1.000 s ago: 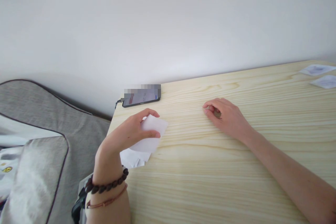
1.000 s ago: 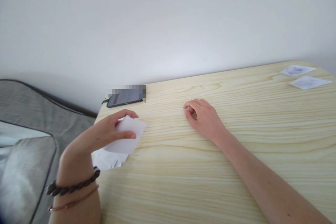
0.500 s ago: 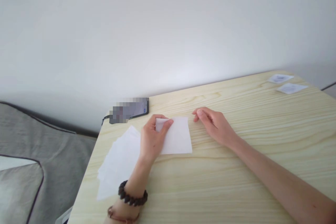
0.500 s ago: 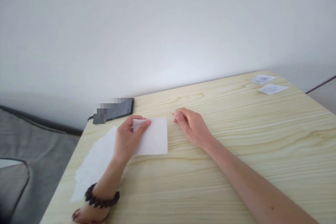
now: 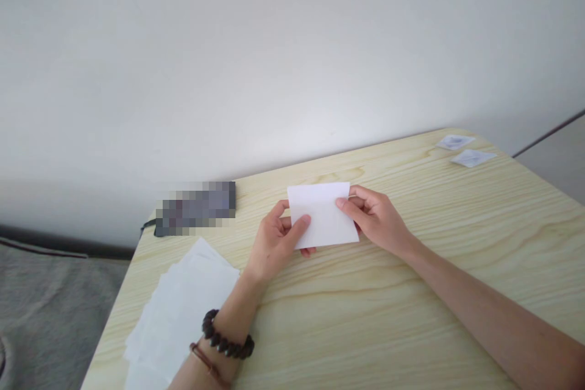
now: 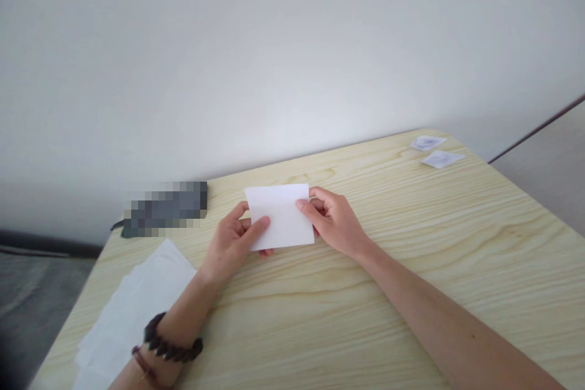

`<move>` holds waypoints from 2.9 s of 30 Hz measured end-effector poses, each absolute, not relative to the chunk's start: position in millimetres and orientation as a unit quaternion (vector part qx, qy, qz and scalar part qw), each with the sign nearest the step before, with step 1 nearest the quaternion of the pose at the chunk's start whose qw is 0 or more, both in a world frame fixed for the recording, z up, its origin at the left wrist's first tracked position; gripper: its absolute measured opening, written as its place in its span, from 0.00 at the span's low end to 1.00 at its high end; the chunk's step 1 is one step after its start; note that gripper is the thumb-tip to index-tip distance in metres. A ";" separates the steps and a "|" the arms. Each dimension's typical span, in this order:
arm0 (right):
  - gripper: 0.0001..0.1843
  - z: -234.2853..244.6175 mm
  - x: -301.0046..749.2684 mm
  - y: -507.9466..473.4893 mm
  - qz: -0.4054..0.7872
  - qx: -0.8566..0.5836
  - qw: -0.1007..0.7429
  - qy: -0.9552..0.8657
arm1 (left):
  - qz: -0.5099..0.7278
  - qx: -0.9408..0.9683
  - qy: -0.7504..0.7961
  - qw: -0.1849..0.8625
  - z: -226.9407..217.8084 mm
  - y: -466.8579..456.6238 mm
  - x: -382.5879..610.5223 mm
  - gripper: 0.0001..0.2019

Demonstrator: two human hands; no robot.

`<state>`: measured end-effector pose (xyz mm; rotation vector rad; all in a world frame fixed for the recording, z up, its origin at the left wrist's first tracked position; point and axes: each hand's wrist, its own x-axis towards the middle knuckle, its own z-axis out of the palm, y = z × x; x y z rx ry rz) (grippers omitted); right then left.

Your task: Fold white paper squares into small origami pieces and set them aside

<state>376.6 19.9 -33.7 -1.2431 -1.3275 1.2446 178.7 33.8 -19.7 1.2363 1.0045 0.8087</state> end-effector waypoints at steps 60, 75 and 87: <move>0.12 -29.4 375.8 10.4 0.437 -0.518 0.397 -0.619 | 0.354 0.587 0.447 0.575 -18.4 35.4 175.5 0.12; 0.09 -26.2 375.4 10.2 0.440 -0.519 0.397 -0.616 | 0.350 0.598 0.460 0.555 -18.7 36.4 175.6 0.12; 0.09 -25.6 375.4 10.2 0.434 -0.526 0.387 -0.621 | 0.352 0.587 0.456 0.569 -21.3 36.5 175.7 0.12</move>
